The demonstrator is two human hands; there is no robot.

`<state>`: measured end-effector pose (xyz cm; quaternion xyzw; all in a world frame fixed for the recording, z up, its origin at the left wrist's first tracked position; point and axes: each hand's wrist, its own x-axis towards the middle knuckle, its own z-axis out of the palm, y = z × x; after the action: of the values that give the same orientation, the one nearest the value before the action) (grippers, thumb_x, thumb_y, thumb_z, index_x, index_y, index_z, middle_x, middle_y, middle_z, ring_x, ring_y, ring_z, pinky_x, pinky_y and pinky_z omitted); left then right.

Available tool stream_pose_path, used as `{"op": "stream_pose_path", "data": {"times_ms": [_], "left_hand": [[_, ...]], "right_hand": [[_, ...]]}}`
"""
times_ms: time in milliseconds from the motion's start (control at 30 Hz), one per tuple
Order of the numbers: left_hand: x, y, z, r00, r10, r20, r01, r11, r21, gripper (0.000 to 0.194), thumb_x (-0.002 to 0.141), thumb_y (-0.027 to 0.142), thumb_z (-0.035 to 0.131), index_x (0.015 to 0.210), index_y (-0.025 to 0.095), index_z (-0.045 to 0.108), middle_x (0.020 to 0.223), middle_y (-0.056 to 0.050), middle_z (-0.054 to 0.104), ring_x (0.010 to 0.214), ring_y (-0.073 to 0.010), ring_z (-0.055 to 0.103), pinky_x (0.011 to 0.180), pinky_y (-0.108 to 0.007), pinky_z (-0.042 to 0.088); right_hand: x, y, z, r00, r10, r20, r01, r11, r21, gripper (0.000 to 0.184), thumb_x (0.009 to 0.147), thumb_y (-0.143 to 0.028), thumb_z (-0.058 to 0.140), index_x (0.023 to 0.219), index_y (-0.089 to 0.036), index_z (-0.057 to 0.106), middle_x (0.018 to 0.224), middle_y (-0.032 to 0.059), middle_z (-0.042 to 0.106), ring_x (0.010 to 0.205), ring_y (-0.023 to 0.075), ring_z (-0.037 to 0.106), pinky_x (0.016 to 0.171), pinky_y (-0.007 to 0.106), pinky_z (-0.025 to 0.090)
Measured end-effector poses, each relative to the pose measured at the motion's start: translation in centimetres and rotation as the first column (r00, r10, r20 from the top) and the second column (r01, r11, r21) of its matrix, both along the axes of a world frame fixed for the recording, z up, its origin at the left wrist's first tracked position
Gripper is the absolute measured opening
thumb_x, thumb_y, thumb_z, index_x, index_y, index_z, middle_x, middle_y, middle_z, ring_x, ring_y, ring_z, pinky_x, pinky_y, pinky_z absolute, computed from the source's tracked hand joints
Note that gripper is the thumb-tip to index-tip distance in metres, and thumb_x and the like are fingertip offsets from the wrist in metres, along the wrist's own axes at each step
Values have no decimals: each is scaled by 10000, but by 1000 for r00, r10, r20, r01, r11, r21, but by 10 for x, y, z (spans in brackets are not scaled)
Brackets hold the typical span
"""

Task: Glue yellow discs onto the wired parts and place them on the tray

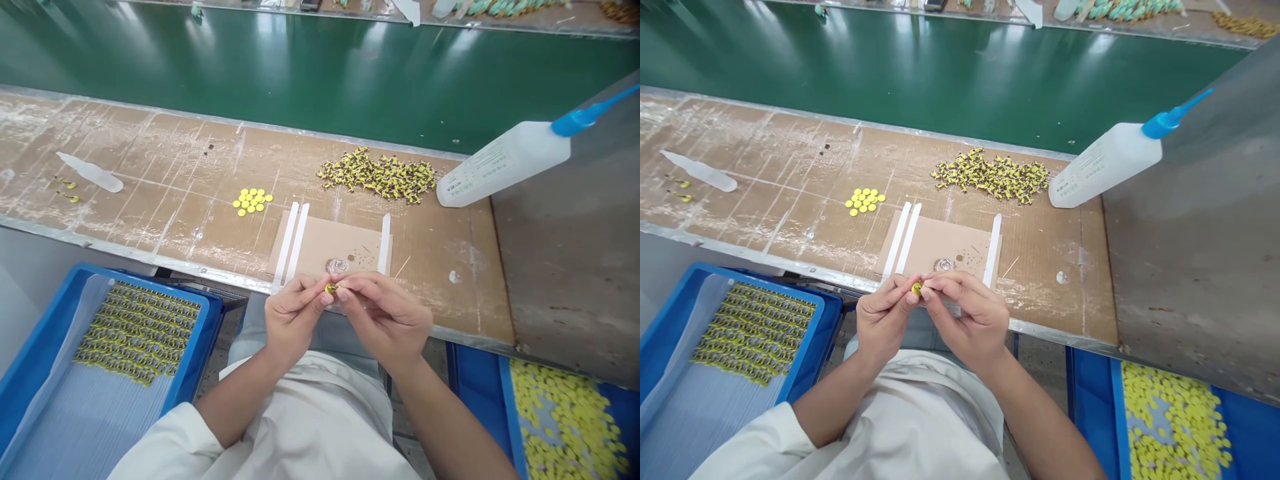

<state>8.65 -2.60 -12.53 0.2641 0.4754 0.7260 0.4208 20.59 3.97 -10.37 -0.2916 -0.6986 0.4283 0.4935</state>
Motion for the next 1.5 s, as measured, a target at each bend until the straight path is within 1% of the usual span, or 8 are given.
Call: {"op": "stream_pose_path", "data": {"times_ms": [267,400,533,700,900,1067,1333,1500], "left_hand": [[0,1,-2,997,-2,78,5,999,-45,230,756,265,812,986,247,801,812,-55,684,811,-163,659,745,-283,575],[0,2,0,961,-93,261,131,983,-132,217,756,309,812,959,235,807,910,-79,741,860,-209,705,749,-329,621],[-1,4,2,933,-123,338,188,968,-167,207,750,311,818,938,223,811,919,-90,768,825,-219,730,735,-344,636],[2,5,6,932,-98,349,165,972,-170,197,733,306,831,906,211,815,921,-95,776,822,-219,732,739,-346,639],[3,5,6,944,-63,324,125,977,-173,214,716,316,841,906,222,813,971,-98,779,890,-242,732,796,-378,634],[3,4,4,947,-92,307,145,977,-155,212,736,320,828,925,225,811,1041,-111,774,943,-261,733,793,-361,632],[3,7,5,927,-76,367,163,964,-211,218,760,331,813,926,189,809,999,-100,784,859,-197,743,739,-261,622],[3,11,7,904,-62,423,175,956,-235,288,738,376,827,948,180,804,961,-107,788,814,-181,741,743,-257,615]], "right_hand": [[0,1,-1,1000,-12,16,12,1000,6,265,806,-71,728,993,-257,756,936,50,749,849,211,720,742,356,632],[1,1,3,998,-36,44,41,992,-116,227,818,-97,733,976,-255,769,924,43,746,804,184,715,693,317,638],[2,0,9,994,-79,81,94,976,-197,166,820,-154,754,952,-253,778,924,42,752,809,186,720,713,324,653],[5,2,11,996,-32,82,51,969,-241,142,828,-181,750,952,-245,776,932,43,743,751,171,719,642,294,661],[5,5,10,995,40,95,-18,975,-220,144,844,-167,724,959,-241,771,926,44,736,811,180,715,686,301,654],[5,9,18,992,54,113,-30,977,-210,113,844,-171,719,927,-226,772,888,37,742,796,162,709,684,262,635],[5,12,16,984,43,173,-12,985,-175,126,867,-226,709,977,-240,769,956,45,757,896,186,721,776,293,625],[5,12,11,992,19,125,13,969,-247,172,855,-275,734,1020,-245,770,1044,68,754,936,210,727,793,324,636]]}}
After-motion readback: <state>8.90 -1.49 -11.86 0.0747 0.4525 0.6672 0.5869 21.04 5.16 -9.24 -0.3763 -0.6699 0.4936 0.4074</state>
